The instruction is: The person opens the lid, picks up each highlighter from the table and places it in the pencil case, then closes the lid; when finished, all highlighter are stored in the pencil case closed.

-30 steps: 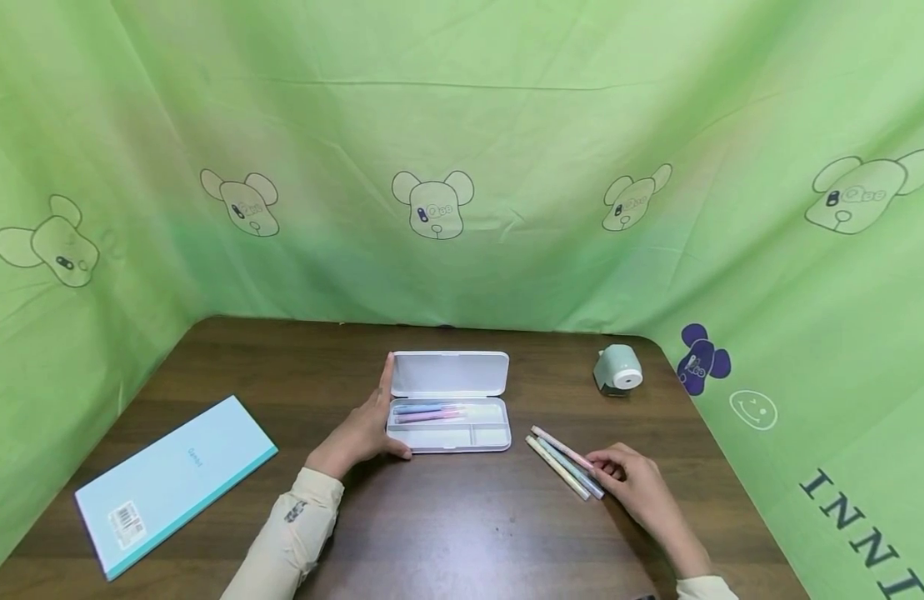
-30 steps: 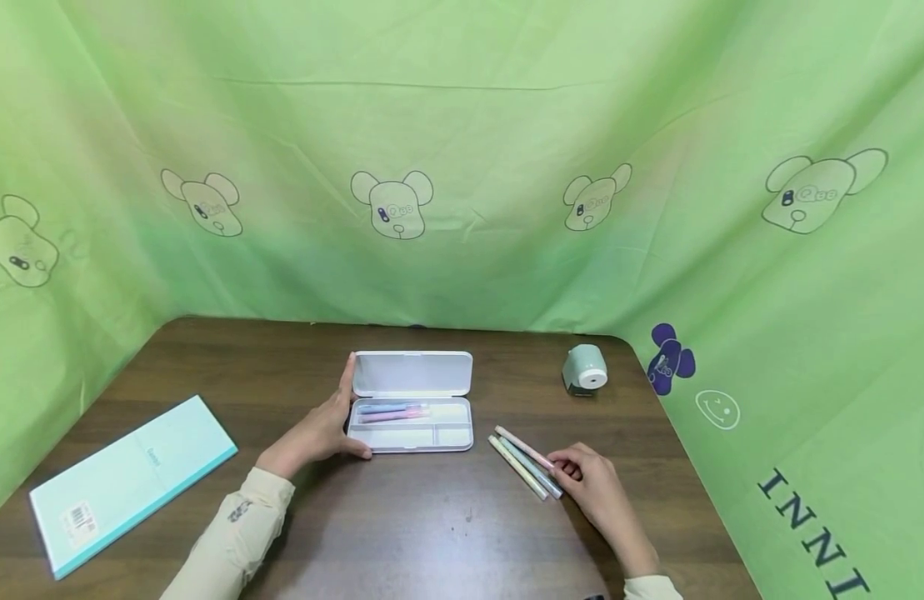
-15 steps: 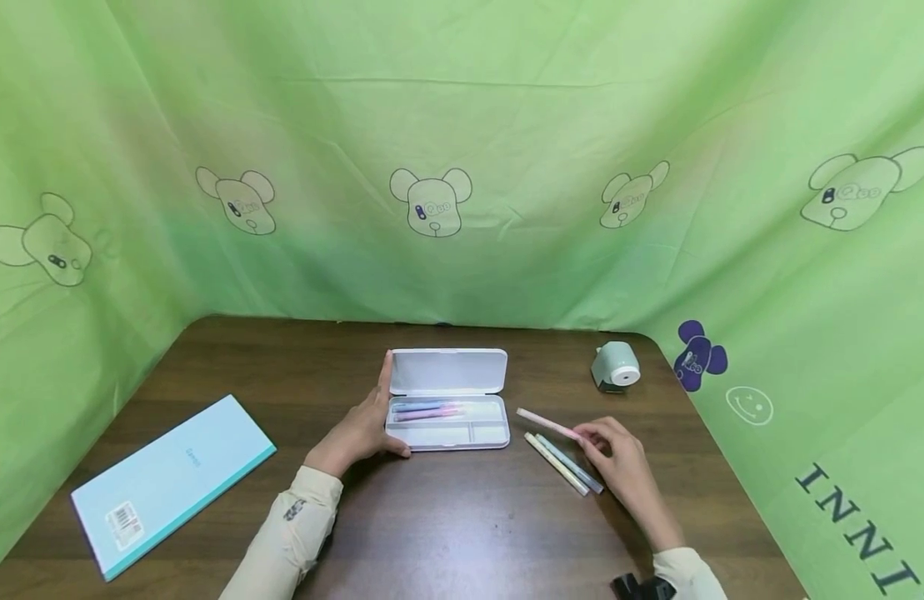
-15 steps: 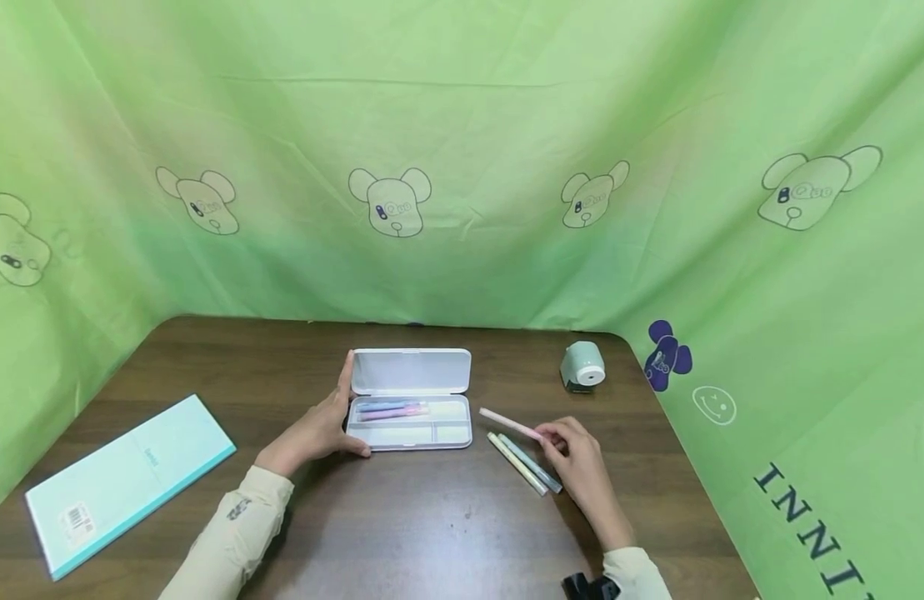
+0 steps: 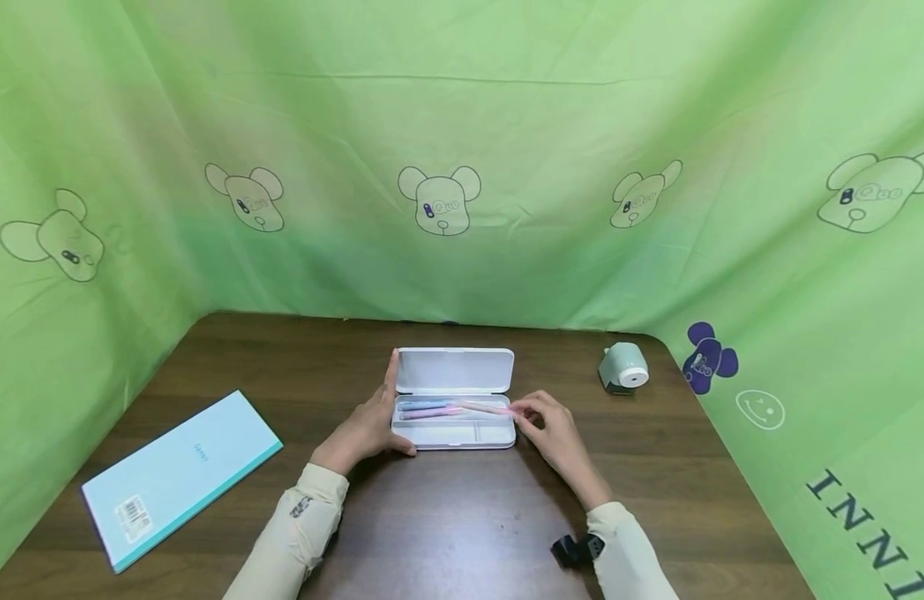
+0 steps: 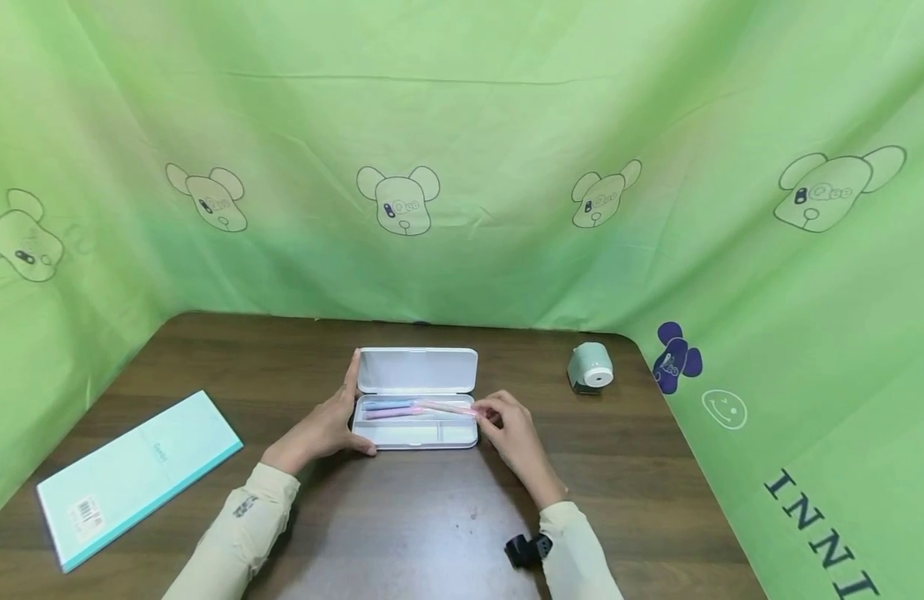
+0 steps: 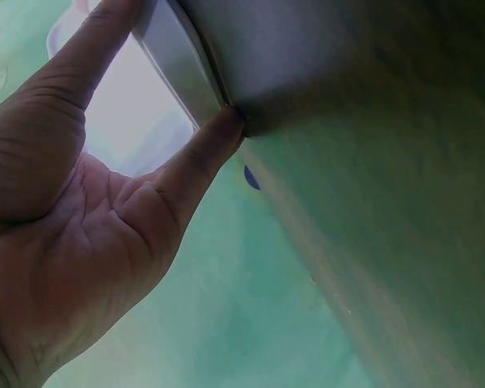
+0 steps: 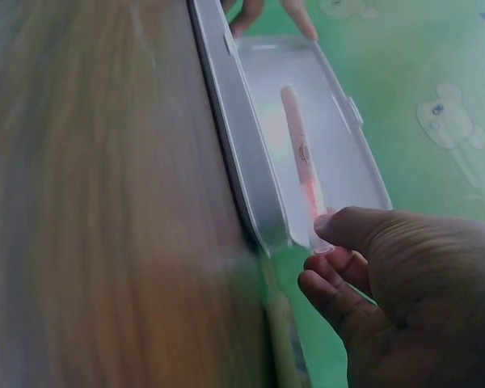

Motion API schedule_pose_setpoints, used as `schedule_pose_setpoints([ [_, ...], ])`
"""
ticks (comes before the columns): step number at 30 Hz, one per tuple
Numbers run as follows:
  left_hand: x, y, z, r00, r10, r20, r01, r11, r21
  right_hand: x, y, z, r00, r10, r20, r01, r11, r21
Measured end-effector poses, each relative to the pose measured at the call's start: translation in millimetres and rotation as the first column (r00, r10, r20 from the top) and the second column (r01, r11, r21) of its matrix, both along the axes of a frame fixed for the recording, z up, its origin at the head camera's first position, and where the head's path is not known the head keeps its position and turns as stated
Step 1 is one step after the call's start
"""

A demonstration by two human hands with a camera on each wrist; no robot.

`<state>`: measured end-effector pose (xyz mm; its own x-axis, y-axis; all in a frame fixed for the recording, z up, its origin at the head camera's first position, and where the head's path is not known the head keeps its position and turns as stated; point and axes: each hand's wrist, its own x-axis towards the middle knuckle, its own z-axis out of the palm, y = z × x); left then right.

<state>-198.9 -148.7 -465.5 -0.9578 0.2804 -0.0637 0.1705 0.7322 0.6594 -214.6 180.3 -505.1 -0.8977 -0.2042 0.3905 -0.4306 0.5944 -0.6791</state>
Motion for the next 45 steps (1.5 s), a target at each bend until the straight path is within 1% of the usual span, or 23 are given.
schedule_pose_setpoints([
  [3, -1.3, -2.1, -1.3, 1.000, -0.006, -0.007, 0.006, 1.000, 0.018, -2.9, -10.6, -1.4, 1.000, 0.017, 0.018, -0.017, 1.000, 0.001],
  [5, -8.5, -5.4, -15.3, 1.000, -0.016, -0.026, 0.016, 1.000, 0.019, -4.4, -15.9, -2.0, 0.999, 0.027, 0.019, -0.028, 1.000, 0.008],
  [7, -16.8, -9.2, -32.4, 0.999, -0.017, -0.040, 0.018, 0.999, 0.027, -5.7, -20.0, -2.4, 0.999, 0.040, 0.011, -0.040, 0.999, 0.013],
  [10, -33.4, -16.3, -65.8, 0.998, -0.019, -0.066, 0.020, 1.000, 0.021, -6.5, -23.9, -1.8, 0.999, 0.050, -0.004, -0.050, 0.999, 0.010],
  [11, -33.7, -16.8, -66.4, 0.998, -0.013, -0.056, 0.014, 0.999, 0.029, -6.6, -24.8, -1.6, 0.999, 0.051, -0.007, -0.050, 0.999, 0.011],
  [12, -36.3, -18.6, -72.2, 0.998, -0.013, -0.064, 0.015, 0.999, 0.028, -6.8, -25.7, -1.3, 0.999, 0.048, -0.009, -0.048, 0.999, 0.012],
  [14, -37.9, -20.0, -74.3, 0.997, -0.022, -0.076, 0.024, 0.999, 0.025, -6.9, -27.1, -0.8, 0.999, 0.044, -0.010, -0.044, 0.999, 0.019],
  [15, -34.6, -18.7, -67.2, 0.997, -0.022, -0.070, 0.024, 0.999, 0.028, -7.1, -27.8, -0.5, 0.999, 0.042, -0.009, -0.042, 0.999, 0.023],
  [17, -23.9, -14.5, -46.0, 0.999, -0.018, -0.047, 0.020, 0.999, 0.040, -7.7, -29.4, 0.1, 0.999, 0.040, -0.010, -0.040, 0.999, 0.030],
  [20, -11.2, -8.3, -20.3, 1.000, -0.015, -0.022, 0.016, 0.999, 0.049, -8.4, -32.1, 0.6, 0.999, 0.049, -0.006, -0.048, 0.998, 0.033],
  [21, -10.2, -7.5, -18.9, 1.000, -0.018, -0.025, 0.019, 0.999, 0.040, -8.8, -33.2, 0.6, 0.999, 0.054, -0.002, -0.054, 0.998, 0.031],
  [24, -15.1, -8.4, -29.1, 0.999, -0.026, -0.041, 0.027, 0.999, 0.024, -9.8, -37.1, 0.7, 0.996, 0.085, 0.001, -0.085, 0.996, 0.016],
  [26, -20.5, -9.6, -39.4, 0.998, -0.029, -0.052, 0.030, 0.999, 0.019, -10.8, -40.3, 0.5, 0.994, 0.106, -0.002, -0.106, 0.994, 0.009],
  [27, -24.3, -11.0, -46.9, 0.997, -0.032, -0.063, 0.033, 0.999, 0.016, -11.3, -41.9, 0.2, 0.993, 0.117, -0.007, -0.117, 0.993, 0.007],
  [29, -24.2, -10.7, -46.0, 0.998, -0.026, -0.054, 0.028, 0.999, 0.027, -12.3, -45.3, 0.2, 0.991, 0.132, -0.009, -0.132, 0.991, 0.010],
  [31, -25.3, -10.8, -48.4, 0.997, -0.029, -0.065, 0.031, 0.999, 0.026, -13.6, -48.6, -0.5, 0.990, 0.144, -0.014, -0.143, 0.989, 0.021],
  [33, -21.7, -9.7, -42.2, 0.997, -0.030, -0.071, 0.032, 0.999, 0.025, -14.5, -52.0, -0.5, 0.988, 0.156, -0.010, -0.156, 0.987, 0.035],
  [37, -7.4, -2.4, -13.9, 0.999, -0.016, -0.030, 0.017, 0.999, 0.032, -15.0, -57.7, 0.9, 0.983, 0.181, 0.024, -0.182, 0.980, 0.076],
  [39, -2.9, 0.2, -4.1, 1.000, -0.005, 0.002, 0.005, 1.000, 0.030, -14.2, -59.4, 2.1, 0.982, 0.184, 0.038, -0.187, 0.978, 0.087],
  [41, -1.0, 1.0, -0.8, 1.000, -0.001, 0.007, 0.001, 1.000, 0.020, -13.7, -60.2, 2.5, 0.984, 0.175, 0.030, -0.177, 0.980, 0.088],
  [43, -0.3, 0.5, -0.2, 1.000, -0.001, 0.011, 0.001, 1.000, 0.018, -13.5, -60.4, 2.4, 0.988, 0.157, -0.003, -0.157, 0.984, 0.082],
  [44, -3.1, -2.6, -7.9, 1.000, -0.014, -0.014, 0.014, 1.000, 0.019, -13.4, -60.2, 2.5, 0.988, 0.151, -0.027, -0.149, 0.986, 0.073],
  [45, -3.0, -3.2, -8.3, 1.000, -0.017, -0.019, 0.017, 1.000, 0.024, -13.3, -59.9, 2.4, 0.988, 0.145, -0.054, -0.142, 0.988, 0.062],
])
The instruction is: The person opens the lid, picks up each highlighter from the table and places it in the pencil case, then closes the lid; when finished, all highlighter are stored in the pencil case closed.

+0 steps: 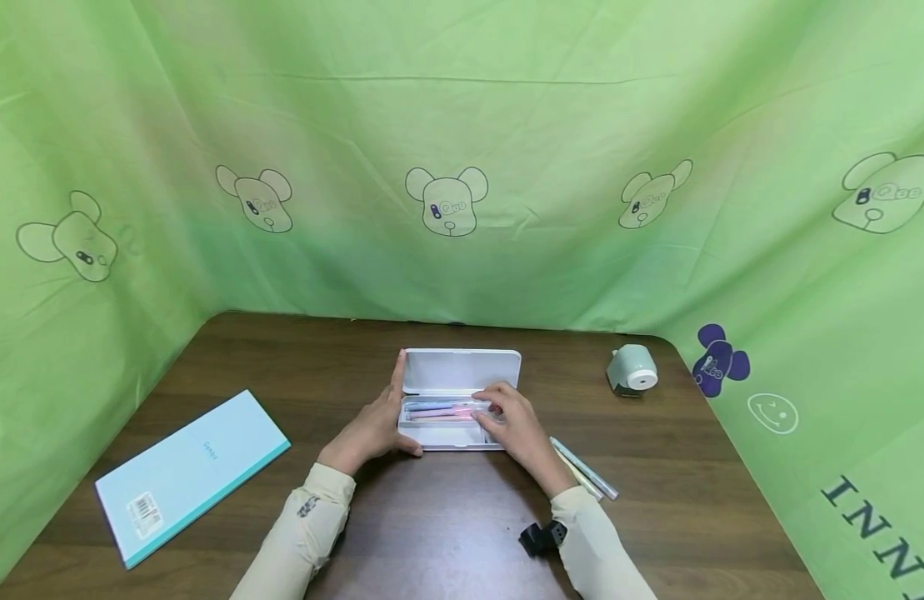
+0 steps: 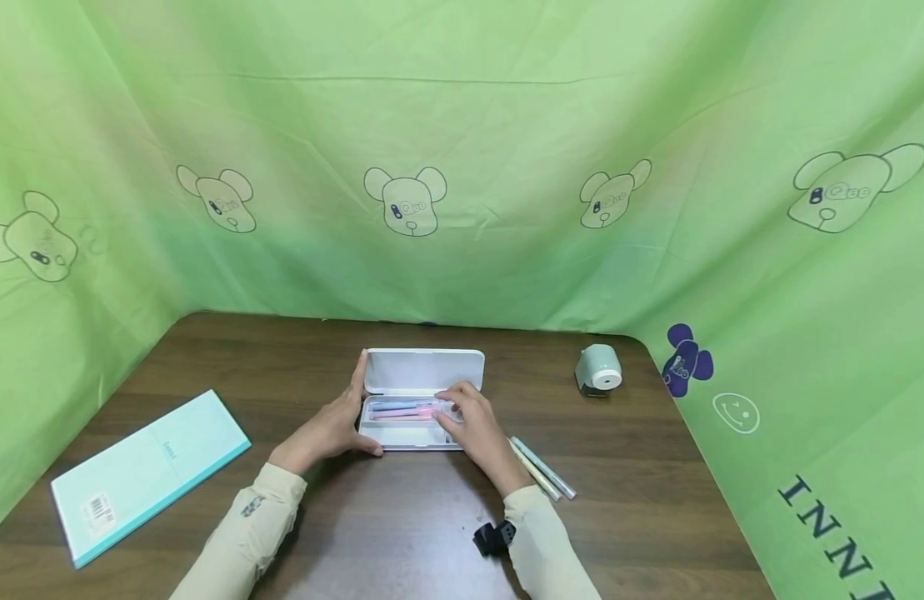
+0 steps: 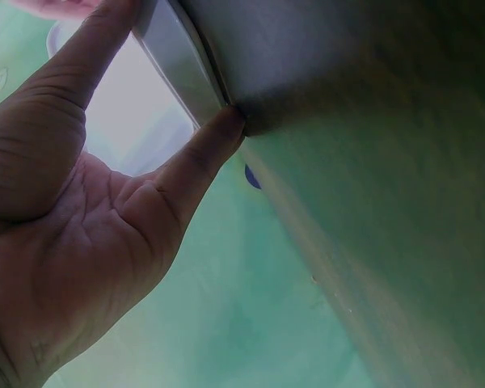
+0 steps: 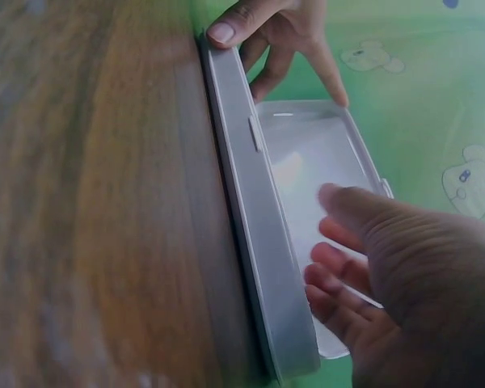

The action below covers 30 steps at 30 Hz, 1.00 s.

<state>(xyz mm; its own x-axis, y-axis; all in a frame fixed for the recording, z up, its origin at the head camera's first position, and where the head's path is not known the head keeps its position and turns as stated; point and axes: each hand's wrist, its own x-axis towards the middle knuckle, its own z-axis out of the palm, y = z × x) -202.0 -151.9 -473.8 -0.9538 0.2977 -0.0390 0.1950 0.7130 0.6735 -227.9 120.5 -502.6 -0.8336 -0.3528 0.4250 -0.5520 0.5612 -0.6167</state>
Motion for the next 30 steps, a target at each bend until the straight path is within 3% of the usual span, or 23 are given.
schedule_pose_setpoints([
  [1, -0.5, 0.0, -0.5, 1.000, -0.004, -0.004, 0.004, 1.000, 0.003, 0.6, 1.3, 0.4, 1.000, -0.006, -0.024, 0.006, 1.000, -0.012],
  [2, -4.5, -1.5, -8.4, 1.000, -0.013, -0.027, 0.013, 1.000, 0.006, 1.3, 2.9, 0.6, 0.999, -0.011, -0.047, 0.010, 1.000, -0.023],
  [6, -9.0, 0.5, -12.3, 1.000, 0.000, -0.002, 0.000, 1.000, 0.001, 6.3, 14.2, 1.9, 0.996, -0.042, -0.082, 0.038, 0.998, -0.053],
  [8, -19.6, -3.6, -31.6, 1.000, 0.001, -0.016, -0.002, 1.000, -0.006, 10.4, 22.8, 2.3, 0.995, -0.071, -0.072, 0.067, 0.996, -0.050],
  [9, -19.2, -3.4, -29.6, 1.000, 0.007, -0.001, -0.007, 1.000, -0.006, 12.6, 28.0, 2.3, 0.994, -0.083, -0.070, 0.080, 0.996, -0.050],
  [12, -27.9, -9.2, -46.9, 0.999, -0.003, -0.041, 0.003, 1.000, -0.005, 20.9, 47.0, 1.1, 0.990, -0.122, -0.072, 0.119, 0.992, -0.051],
  [14, -17.7, -6.9, -30.3, 0.999, -0.008, -0.048, 0.008, 1.000, 0.007, 26.6, 61.9, -0.1, 0.986, -0.147, -0.085, 0.143, 0.989, -0.046],
  [18, -6.7, -5.6, -12.2, 0.999, -0.007, -0.036, 0.008, 1.000, 0.020, 39.9, 92.8, -0.8, 0.978, -0.192, -0.086, 0.192, 0.981, -0.016],
  [19, -9.4, -8.0, -18.4, 0.998, -0.015, -0.053, 0.015, 1.000, 0.013, 43.3, 100.0, -0.5, 0.977, -0.198, -0.080, 0.198, 0.980, -0.004],
  [22, -7.2, -8.5, -16.3, 0.999, -0.012, -0.040, 0.013, 1.000, 0.018, 54.7, 120.1, 0.9, 0.976, -0.211, -0.050, 0.212, 0.977, 0.012],
  [25, -13.8, -11.0, -29.5, 0.998, -0.022, -0.064, 0.023, 1.000, 0.005, 67.0, 138.3, 1.2, 0.974, -0.225, -0.012, 0.225, 0.974, 0.007],
  [26, -11.6, -9.2, -24.6, 0.999, -0.017, -0.051, 0.018, 1.000, 0.012, 71.3, 143.8, 1.0, 0.973, -0.229, 0.001, 0.229, 0.973, 0.000],
  [30, -18.7, -9.3, -33.6, 0.998, -0.023, -0.058, 0.024, 1.000, 0.012, 87.6, 161.6, -1.0, 0.970, -0.234, 0.058, 0.236, 0.971, -0.022],
])
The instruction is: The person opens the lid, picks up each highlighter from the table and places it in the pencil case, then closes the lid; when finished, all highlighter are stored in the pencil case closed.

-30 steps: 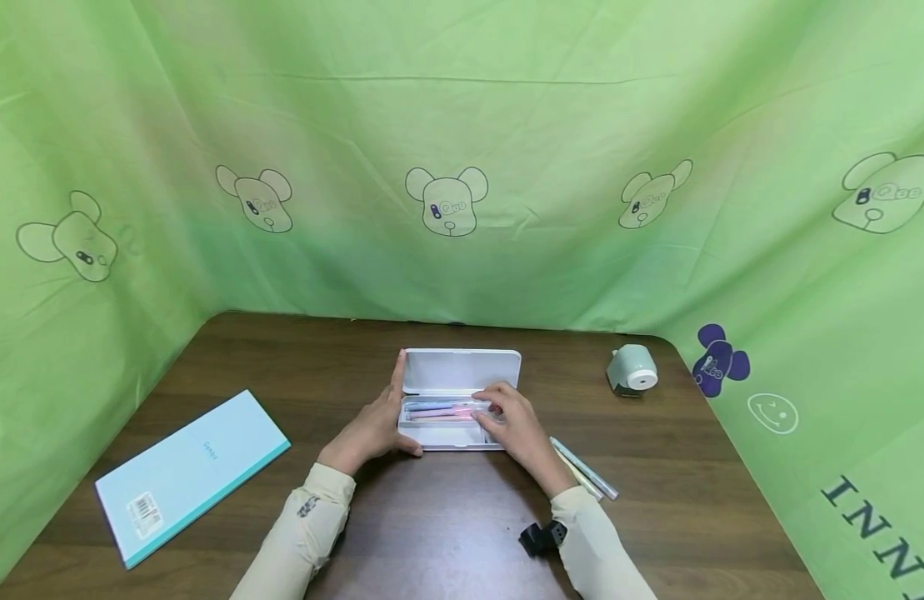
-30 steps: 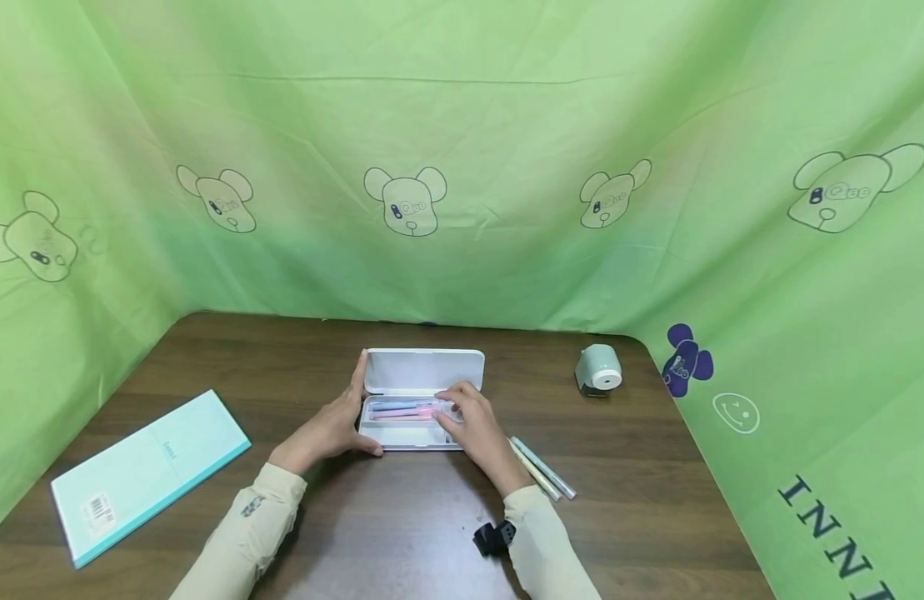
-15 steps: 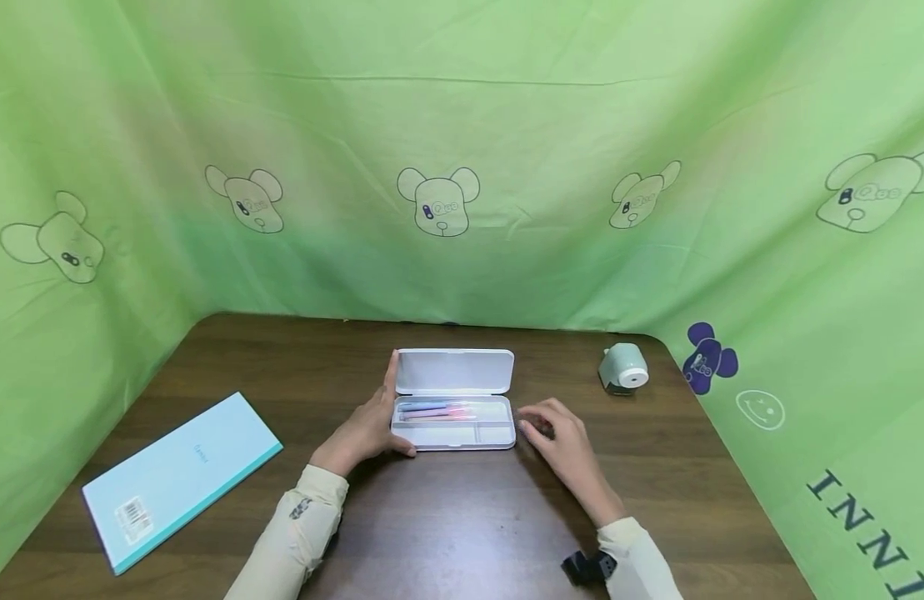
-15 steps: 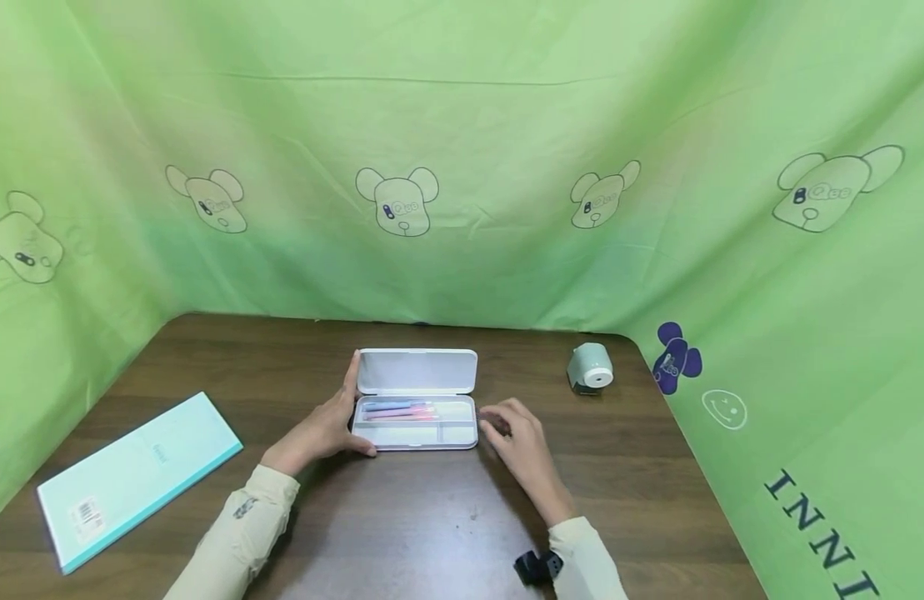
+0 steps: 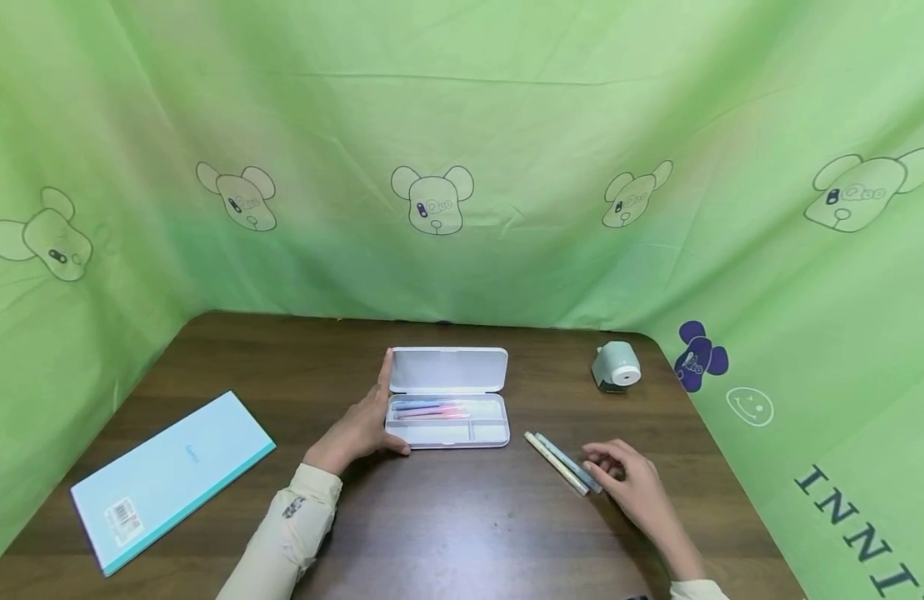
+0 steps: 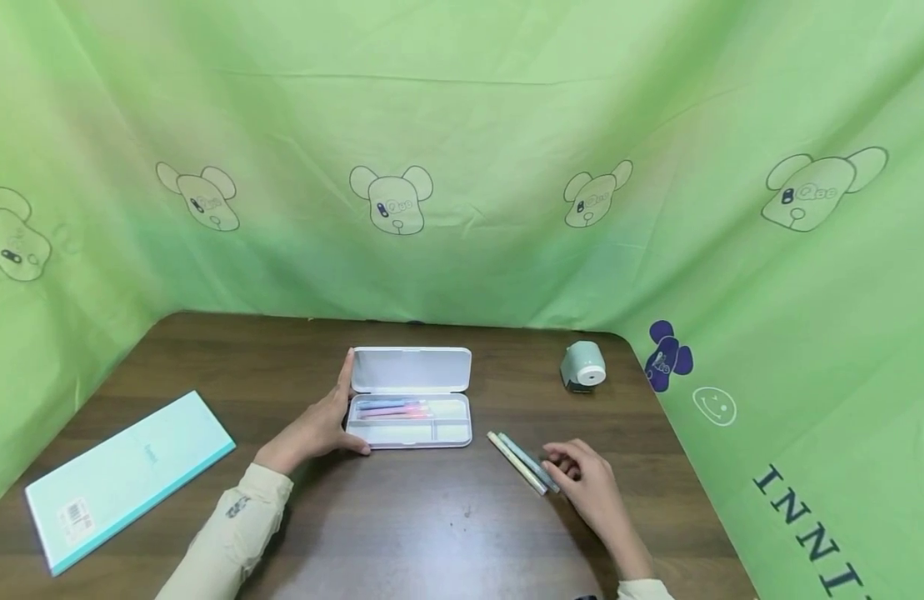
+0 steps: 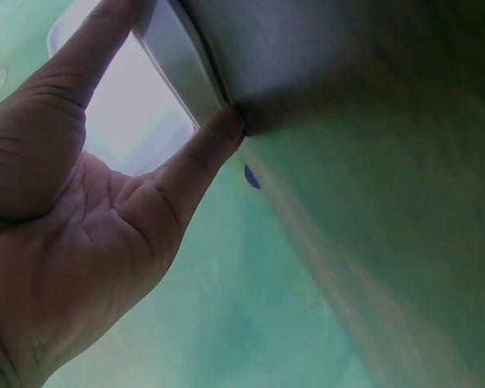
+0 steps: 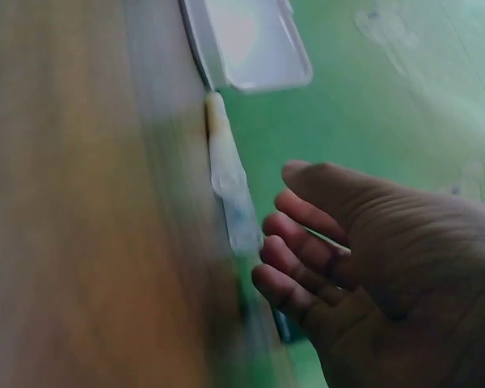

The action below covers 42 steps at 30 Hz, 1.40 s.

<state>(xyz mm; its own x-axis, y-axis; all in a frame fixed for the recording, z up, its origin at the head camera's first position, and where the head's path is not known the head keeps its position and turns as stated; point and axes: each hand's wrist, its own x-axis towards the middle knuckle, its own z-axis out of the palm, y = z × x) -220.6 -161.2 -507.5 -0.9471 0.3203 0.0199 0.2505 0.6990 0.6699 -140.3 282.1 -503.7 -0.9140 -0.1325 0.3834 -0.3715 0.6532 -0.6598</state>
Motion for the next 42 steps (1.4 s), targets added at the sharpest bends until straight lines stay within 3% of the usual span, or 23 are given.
schedule_pose_setpoints([
  [5, -2.7, -1.9, -4.5, 1.000, 0.012, -0.004, -0.012, 1.000, -0.012, 10.3, 8.9, -2.8, 0.998, 0.042, 0.049, -0.040, 0.998, -0.049],
  [14, -7.6, -4.8, -15.6, 1.000, 0.020, -0.006, -0.020, 0.999, -0.026, 10.4, 10.0, -6.8, 0.996, 0.085, 0.004, -0.086, 0.996, 0.028],
  [20, -2.6, -2.3, -3.8, 1.000, 0.003, -0.014, -0.003, 1.000, -0.017, 11.8, 8.0, -9.1, 0.997, 0.068, -0.022, -0.067, 0.997, 0.037],
  [24, 2.1, 1.0, 6.2, 1.000, -0.002, 0.016, 0.002, 1.000, -0.009, 12.8, 6.8, -10.5, 0.999, 0.034, -0.039, -0.032, 0.998, 0.049],
  [28, 4.5, 5.1, 13.3, 1.000, -0.002, 0.027, 0.002, 1.000, -0.011, 10.4, 4.0, -11.2, 0.995, 0.007, -0.095, -0.004, 1.000, 0.028],
  [34, -4.3, 2.9, -5.2, 1.000, 0.003, -0.010, -0.003, 1.000, -0.009, -0.3, -8.1, -8.9, 0.984, 0.001, -0.176, -0.003, 1.000, -0.009],
  [36, -0.3, 5.0, 3.9, 1.000, 0.009, 0.020, -0.009, 1.000, -0.007, -5.5, -14.1, -7.2, 0.982, 0.012, -0.189, -0.015, 1.000, -0.015],
  [41, 18.4, 11.5, 40.0, 0.995, 0.030, 0.090, -0.028, 0.999, -0.021, -17.7, -27.3, -5.2, 0.979, 0.049, -0.198, -0.053, 0.998, -0.017],
  [42, 16.6, 9.5, 35.3, 0.997, 0.027, 0.075, -0.025, 0.999, -0.029, -19.9, -29.2, -5.1, 0.979, 0.055, -0.199, -0.059, 0.998, -0.014],
])
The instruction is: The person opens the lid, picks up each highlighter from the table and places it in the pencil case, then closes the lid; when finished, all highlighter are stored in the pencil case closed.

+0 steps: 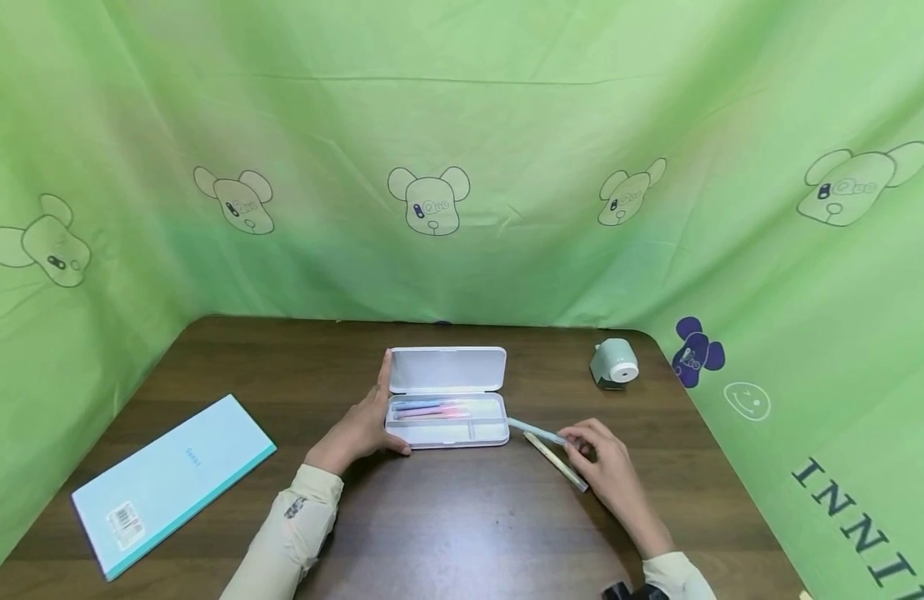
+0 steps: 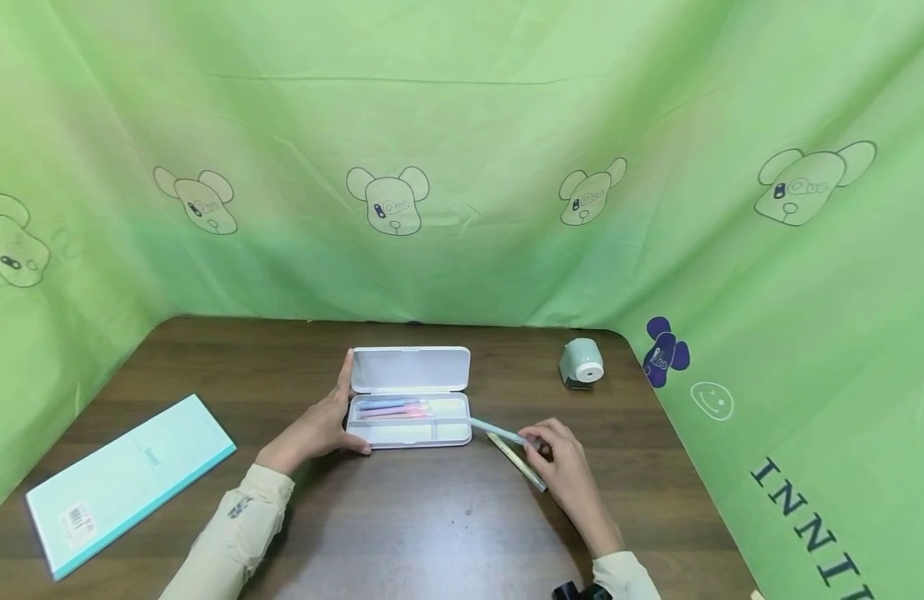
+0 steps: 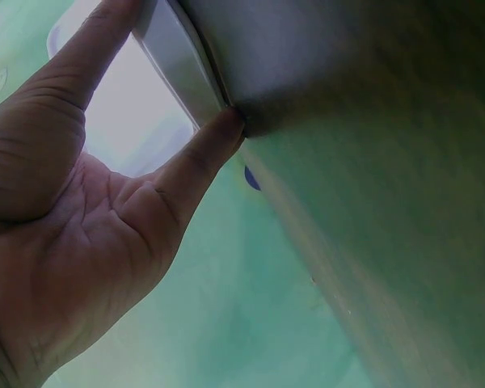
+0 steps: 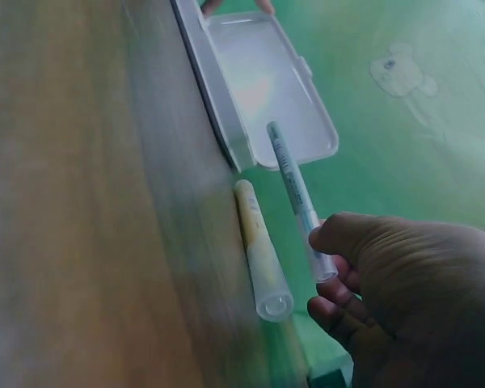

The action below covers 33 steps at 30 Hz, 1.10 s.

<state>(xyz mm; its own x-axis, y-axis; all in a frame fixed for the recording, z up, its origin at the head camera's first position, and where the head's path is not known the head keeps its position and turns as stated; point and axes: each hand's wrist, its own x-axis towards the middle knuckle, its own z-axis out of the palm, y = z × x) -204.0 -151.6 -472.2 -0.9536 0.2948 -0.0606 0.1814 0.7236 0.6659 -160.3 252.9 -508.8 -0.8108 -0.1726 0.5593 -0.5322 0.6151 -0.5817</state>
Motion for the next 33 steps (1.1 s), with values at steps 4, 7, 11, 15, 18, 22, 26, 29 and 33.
schedule_pose_setpoints([
  [4, -4.9, -3.5, -12.3, 0.999, -0.014, -0.042, 0.014, 1.000, 0.015, -11.1, -8.2, 2.0, 1.000, 0.021, 0.002, -0.021, 1.000, 0.010],
  [7, -8.9, -5.1, -22.2, 0.998, -0.022, -0.050, 0.023, 0.999, 0.034, -21.2, -19.2, 2.1, 0.999, 0.026, 0.033, -0.026, 1.000, 0.012],
  [11, -11.1, -5.3, -30.7, 0.998, -0.022, -0.056, 0.024, 0.999, 0.041, -33.8, -38.2, 2.0, 0.996, 0.026, 0.085, -0.028, 1.000, 0.014],
  [15, -8.3, -4.1, -23.3, 0.999, -0.002, -0.045, 0.003, 0.999, 0.040, -43.5, -57.6, 4.7, 0.991, 0.044, 0.127, -0.046, 0.999, 0.013],
  [18, -7.5, -4.3, -17.1, 1.000, 0.002, -0.031, -0.001, 0.999, 0.034, -48.2, -70.7, 6.2, 0.987, 0.069, 0.145, -0.071, 0.997, 0.012],
  [22, -7.3, -4.7, -13.8, 0.999, -0.009, -0.038, 0.011, 1.000, 0.030, -52.3, -84.7, 5.4, 0.983, 0.096, 0.158, -0.098, 0.995, 0.006],
  [26, -4.1, -2.3, -7.3, 1.000, -0.010, -0.027, 0.012, 0.998, 0.054, -55.6, -97.0, 3.3, 0.980, 0.117, 0.161, -0.119, 0.993, 0.000],
  [29, -9.9, -4.3, -20.3, 0.999, -0.016, -0.044, 0.019, 0.999, 0.050, -58.8, -106.7, 2.0, 0.978, 0.152, 0.141, -0.154, 0.988, 0.002],
  [33, -12.0, -5.9, -25.8, 0.998, -0.015, -0.061, 0.017, 0.999, 0.032, -63.4, -120.3, 3.1, 0.971, 0.207, 0.119, -0.208, 0.978, -0.002],
])
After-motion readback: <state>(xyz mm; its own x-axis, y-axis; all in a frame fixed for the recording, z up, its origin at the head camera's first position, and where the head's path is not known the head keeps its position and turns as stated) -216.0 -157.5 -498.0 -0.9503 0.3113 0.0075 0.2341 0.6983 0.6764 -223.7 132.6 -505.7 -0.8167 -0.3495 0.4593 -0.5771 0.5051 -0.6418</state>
